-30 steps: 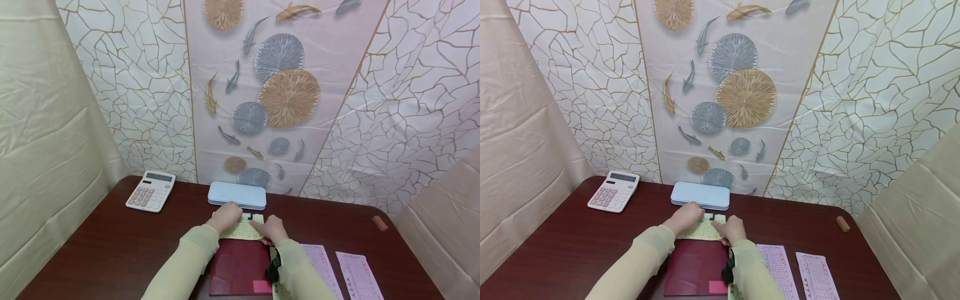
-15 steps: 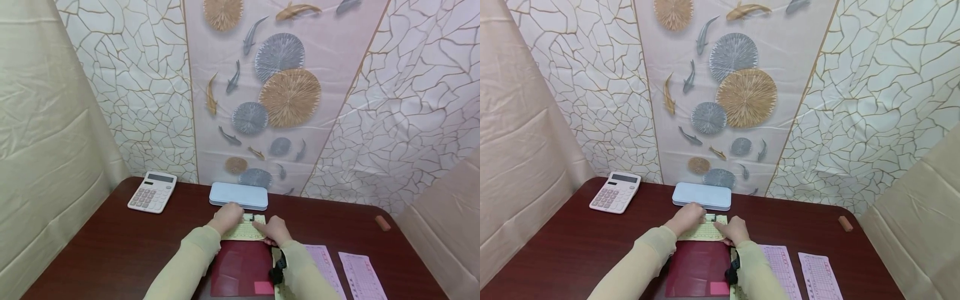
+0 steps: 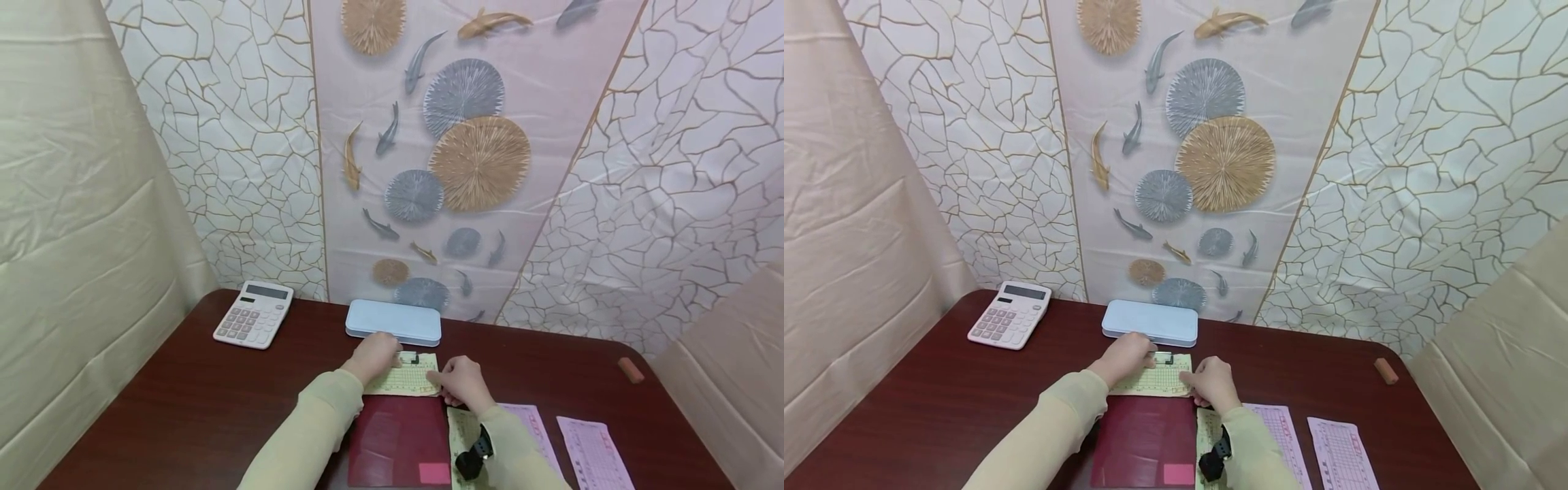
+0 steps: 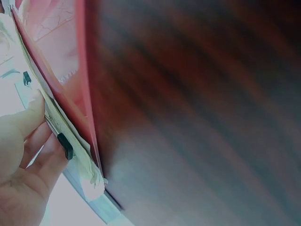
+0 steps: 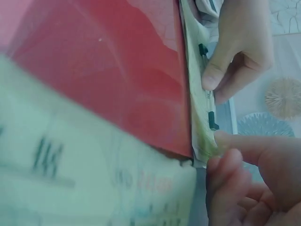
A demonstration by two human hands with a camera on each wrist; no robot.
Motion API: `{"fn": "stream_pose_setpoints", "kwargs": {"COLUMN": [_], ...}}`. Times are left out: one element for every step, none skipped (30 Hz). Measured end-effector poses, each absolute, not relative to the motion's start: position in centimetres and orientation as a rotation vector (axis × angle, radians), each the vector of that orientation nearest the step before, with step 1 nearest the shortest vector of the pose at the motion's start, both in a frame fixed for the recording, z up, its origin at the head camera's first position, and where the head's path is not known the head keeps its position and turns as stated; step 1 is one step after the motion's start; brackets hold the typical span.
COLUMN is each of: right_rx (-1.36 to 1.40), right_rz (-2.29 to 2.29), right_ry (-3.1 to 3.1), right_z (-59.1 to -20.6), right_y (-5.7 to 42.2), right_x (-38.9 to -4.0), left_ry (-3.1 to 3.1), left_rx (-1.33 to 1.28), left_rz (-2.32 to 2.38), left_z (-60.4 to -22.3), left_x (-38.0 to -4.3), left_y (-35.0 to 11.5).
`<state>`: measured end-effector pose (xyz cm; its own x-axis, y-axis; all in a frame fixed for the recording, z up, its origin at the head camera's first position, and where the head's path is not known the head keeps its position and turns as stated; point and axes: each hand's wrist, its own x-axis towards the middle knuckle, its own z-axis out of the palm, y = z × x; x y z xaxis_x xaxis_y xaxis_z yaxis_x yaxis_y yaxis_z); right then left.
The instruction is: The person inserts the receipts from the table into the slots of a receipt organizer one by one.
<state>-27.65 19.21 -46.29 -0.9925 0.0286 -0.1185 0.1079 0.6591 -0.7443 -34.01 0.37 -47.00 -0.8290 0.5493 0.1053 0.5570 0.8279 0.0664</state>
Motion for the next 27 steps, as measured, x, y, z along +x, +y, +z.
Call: {"fn": "stream_pose_setpoints", "kwargs": {"right_rx": [0.111, 0.107, 0.103, 0.1, 0.102, 0.103, 0.103, 0.103, 0.101, 0.097, 0.093, 0.087, 0.085, 0.081, 0.077, 0.078, 0.081, 0.08, 0.065, 0.051, 0.042, 0.028, 0.008, -0.021, -0.049, -0.064, -0.082], "right_rz": [-1.245, -1.232, -1.222, -1.214, -1.208, -1.205, -1.199, -1.194, -1.186, -1.175, -1.163, -1.147, -1.127, -1.108, -1.089, -1.072, -1.053, -1.03, -1.008, -0.984, -0.965, -0.94, -0.916, -0.895, -0.877, -0.869, -0.862], "right_ry": [2.783, 2.796, 2.807, 2.816, 2.821, 2.823, 2.826, 2.828, 2.829, 2.832, 2.836, 2.845, 2.857, 2.869, 2.882, 2.892, 2.903, 2.914, 2.927, 2.94, 2.946, 2.956, 2.968, 2.983, 2.995, 3.001, 3.007], "right_z": [-46.1, -46.0, -45.8, -45.6, -45.5, -45.4, -45.3, -45.3, -45.2, -45.1, -45.1, -45.1, -45.1, -45.1, -45.1, -45.0, -45.0, -44.9, -44.8, -44.8, -44.7, -44.7, -44.7, -44.7, -44.7, -44.7, -44.7], "right_y": [19.3, 19.4, 19.6, 19.7, 19.8, 20.0, 20.2, 20.3, 20.5, 20.7, 20.8, 21.0, 21.1, 21.3, 21.4, 21.6, 21.7, 21.9, 22.1, 22.3, 22.4, 22.5, 22.7, 22.8, 22.9, 23.0, 23.1], "right_x": [-27.5, -27.4, -27.3, -27.1, -27.0, -26.8, -26.6, -26.5, -26.3, -26.1, -25.9, -25.7, -25.6, -25.4, -25.2, -25.0, -24.8, -24.6, -24.4, -24.3, -24.1, -23.9, -23.7, -23.6, -23.4, -23.2, -23.1], "left_ry": [-2.932, -2.939, -2.943, -2.944, -2.948, -2.947, -2.944, -2.94, -2.94, -2.941, -2.942, -2.946, -2.95, -2.956, -2.961, -2.963, -2.963, -2.964, -2.959, -2.954, -2.949, -2.944, -2.941, -2.942, -2.942, -2.944, -2.945], "left_rx": [-0.878, -0.867, -0.859, -0.852, -0.848, -0.849, -0.852, -0.854, -0.856, -0.857, -0.858, -0.853, -0.849, -0.845, -0.84, -0.839, -0.838, -0.836, -0.838, -0.841, -0.841, -0.842, -0.841, -0.839, -0.839, -0.838, -0.835], "left_rz": [-0.144, -0.144, -0.143, -0.139, -0.131, -0.123, -0.115, -0.112, -0.107, -0.103, -0.103, -0.106, -0.106, -0.108, -0.112, -0.115, -0.121, -0.13, -0.138, -0.146, -0.155, -0.16, -0.166, -0.169, -0.167, -0.17, -0.172], "left_z": [-46.9, -46.8, -46.7, -46.7, -46.7, -46.7, -46.7, -46.7, -46.8, -46.8, -46.7, -46.7, -46.7, -46.7, -46.7, -46.7, -46.7, -46.7, -46.8, -46.8, -46.8, -46.7, -46.8, -46.7, -46.7, -46.7, -46.7], "left_x": [-33.9, -33.9, -33.9, -33.9, -33.8, -33.8, -33.9, -33.9, -33.9, -33.9, -33.9, -33.8, -33.8, -33.7, -33.7, -33.7, -33.7, -33.7, -33.7, -33.7, -33.7, -33.7, -33.8, -33.8, -33.8, -33.8, -33.8], "left_y": [0.4, 0.4, 0.4, 0.4, 0.4, 0.4, 0.4, 0.4, 0.4, 0.4, 0.4, 0.4, 0.4, 0.5, 0.5, 0.5, 0.5, 0.5, 0.5, 0.5, 0.5, 0.5, 0.4, 0.4, 0.4, 0.4, 0.5]}}
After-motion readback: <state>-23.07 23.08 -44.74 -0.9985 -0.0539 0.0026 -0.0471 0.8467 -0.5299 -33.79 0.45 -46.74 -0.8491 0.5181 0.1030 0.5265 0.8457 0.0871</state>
